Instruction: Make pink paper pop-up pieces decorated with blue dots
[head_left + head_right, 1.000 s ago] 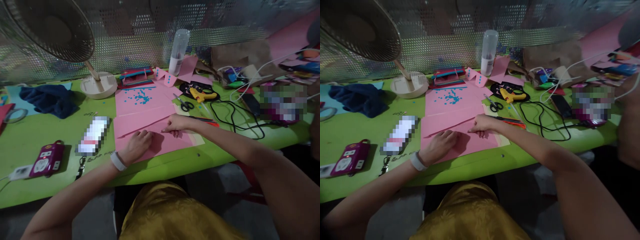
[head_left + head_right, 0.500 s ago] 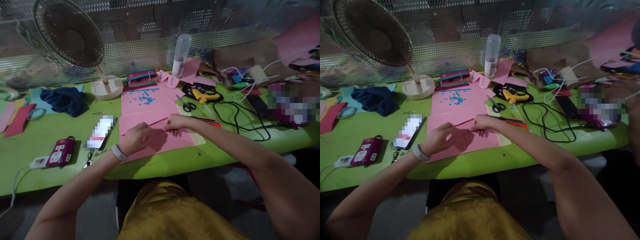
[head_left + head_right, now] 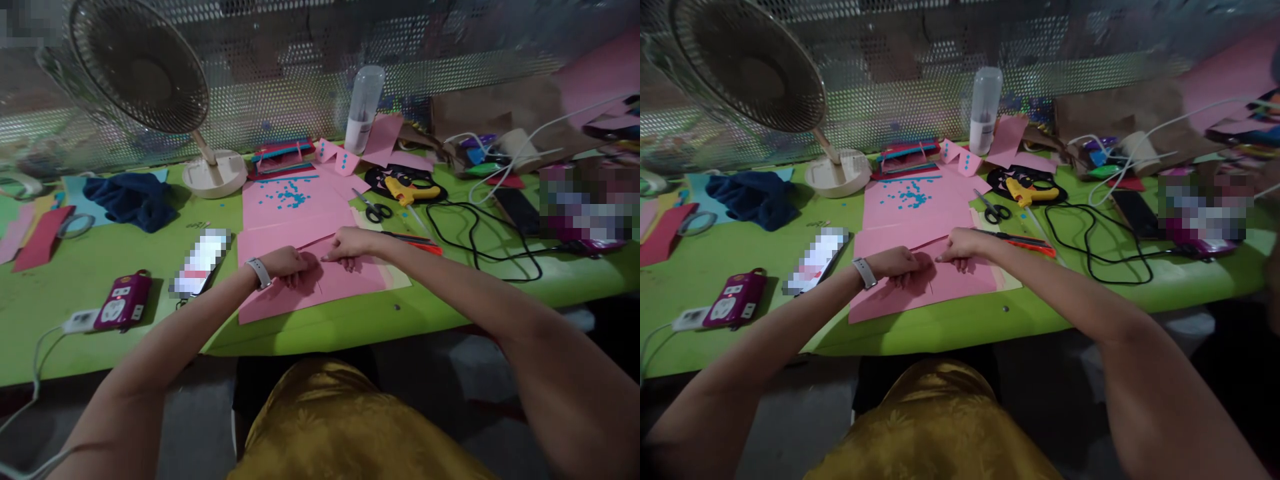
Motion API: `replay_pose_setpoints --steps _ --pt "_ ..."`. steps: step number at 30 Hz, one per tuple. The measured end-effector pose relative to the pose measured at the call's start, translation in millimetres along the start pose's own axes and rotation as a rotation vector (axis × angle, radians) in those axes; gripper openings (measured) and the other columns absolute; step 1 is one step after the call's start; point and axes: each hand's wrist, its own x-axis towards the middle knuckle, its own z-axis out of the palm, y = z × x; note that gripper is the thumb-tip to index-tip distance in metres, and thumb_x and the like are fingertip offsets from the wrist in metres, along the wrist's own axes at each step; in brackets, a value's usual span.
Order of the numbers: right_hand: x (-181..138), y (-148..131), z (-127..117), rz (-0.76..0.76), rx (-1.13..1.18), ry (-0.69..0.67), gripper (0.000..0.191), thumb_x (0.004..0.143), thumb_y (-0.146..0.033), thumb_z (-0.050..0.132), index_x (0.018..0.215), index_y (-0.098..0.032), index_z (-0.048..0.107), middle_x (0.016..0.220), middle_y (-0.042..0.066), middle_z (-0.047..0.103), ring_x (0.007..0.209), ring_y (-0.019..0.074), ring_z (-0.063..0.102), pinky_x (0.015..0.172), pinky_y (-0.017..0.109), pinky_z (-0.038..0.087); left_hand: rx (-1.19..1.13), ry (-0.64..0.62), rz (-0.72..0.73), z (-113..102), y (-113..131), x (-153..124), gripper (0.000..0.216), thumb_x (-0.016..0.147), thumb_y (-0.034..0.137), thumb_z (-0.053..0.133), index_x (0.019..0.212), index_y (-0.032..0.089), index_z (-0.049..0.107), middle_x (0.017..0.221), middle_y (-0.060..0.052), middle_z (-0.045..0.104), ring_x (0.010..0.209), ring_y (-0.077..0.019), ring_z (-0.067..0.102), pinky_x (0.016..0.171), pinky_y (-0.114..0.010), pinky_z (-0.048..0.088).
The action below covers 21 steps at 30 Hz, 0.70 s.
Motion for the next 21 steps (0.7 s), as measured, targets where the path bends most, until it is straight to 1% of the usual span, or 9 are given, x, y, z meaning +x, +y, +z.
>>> replay_pose_setpoints --steps 5,7,9,11,12,13,15,17,21 --pt "-1 1 1 -0.005 -0.025 0.018 0.047 0.070 -0.054 0.080 0.059 -0.015 0.056 0.049 0.005 0.066 0.044 0.0138 0.063 0.050 0.024 0.054 -0.067 -0.028 -0.043 -4 1 -19 0.044 0.084 0.043 0.059 0.051 0.015 0.063 0.039 -0.001 0.055 0.032 -0.0088 0.043 0.041 -0.022 0.036" --pt "-1 1 2 0.000 -0.016 0.025 0.047 0.070 -0.054 0.080 0.058 -0.015 0.056 0.049 0.005 0.066 0.043 0.0135 0.063 0.050 0.024 0.054 -0.056 0.051 -0.001 -5 -1 -29 0.049 0.085 0.053 0.058 0.056 0.015 0.064 0.041 -0.002 0.056 0.034 -0.0103 0.046 0.041 -0.024 0.038" --pt "-1 1 3 0.008 0.006 0.037 0.046 0.070 -0.052 0.081 0.058 -0.016 0.056 0.048 0.004 0.066 0.042 0.0126 0.062 0.048 0.022 0.053 0.003 0.338 0.149 -4 -7 -36 0.054 0.092 0.057 0.047 0.069 0.014 0.068 0.057 -0.008 0.067 0.049 -0.0151 0.061 0.053 -0.027 0.049" --pt "-3 -1 3 0.014 0.018 0.049 0.045 0.070 -0.051 0.082 0.058 -0.016 0.055 0.047 0.002 0.064 0.041 0.0115 0.060 0.046 0.021 0.051 0.169 0.655 0.364 -2 -19 -39 0.050 0.097 0.051 0.039 0.099 0.013 0.071 0.099 -0.015 0.075 0.092 -0.0215 0.071 0.082 -0.034 0.055" --pt "-5 -2 3 0.015 0.010 0.049 0.044 0.069 -0.051 0.082 0.058 -0.016 0.056 0.046 0.001 0.063 0.040 0.0111 0.059 0.045 0.021 0.050 0.291 0.728 0.454 0 -26 -38 0.048 0.098 0.047 0.039 0.118 0.013 0.066 0.125 -0.016 0.068 0.118 -0.0244 0.062 0.099 -0.040 0.049" --pt "-7 -3 4 0.021 -0.011 0.041 0.044 0.069 -0.050 0.082 0.058 -0.016 0.057 0.045 0.001 0.062 0.040 0.0107 0.058 0.045 0.020 0.050 0.417 0.713 0.502 3 -34 -37 0.051 0.098 0.045 0.040 0.134 0.013 0.056 0.143 -0.017 0.055 0.136 -0.0265 0.048 0.110 -0.045 0.040" --pt "-12 -5 6 0.046 -0.082 0.007 0.044 0.071 -0.051 0.080 0.056 -0.015 0.059 0.045 0.001 0.062 0.039 0.0103 0.057 0.044 0.020 0.049 0.605 0.624 0.507 9 -49 -32 0.057 0.100 0.041 0.037 0.149 0.013 0.037 0.157 -0.014 0.036 0.148 -0.0263 0.028 0.120 -0.050 0.024" --pt "-17 -7 10 0.082 -0.159 -0.021 0.047 0.075 -0.052 0.077 0.053 -0.015 0.059 0.046 0.003 0.063 0.039 0.0104 0.057 0.043 0.021 0.049 0.721 0.584 0.501 16 -60 -27 0.059 0.101 0.041 0.035 0.153 0.013 0.029 0.160 -0.014 0.030 0.150 -0.0254 0.022 0.122 -0.050 0.017" --pt "-21 -14 23 0.091 -0.213 -0.026 0.049 0.081 -0.051 0.071 0.050 -0.015 0.058 0.045 0.003 0.062 0.037 0.0099 0.055 0.042 0.021 0.048 0.805 0.636 0.516 22 -70 -22 0.059 0.101 0.042 0.036 0.152 0.013 0.030 0.160 -0.013 0.031 0.150 -0.0243 0.022 0.123 -0.048 0.016"
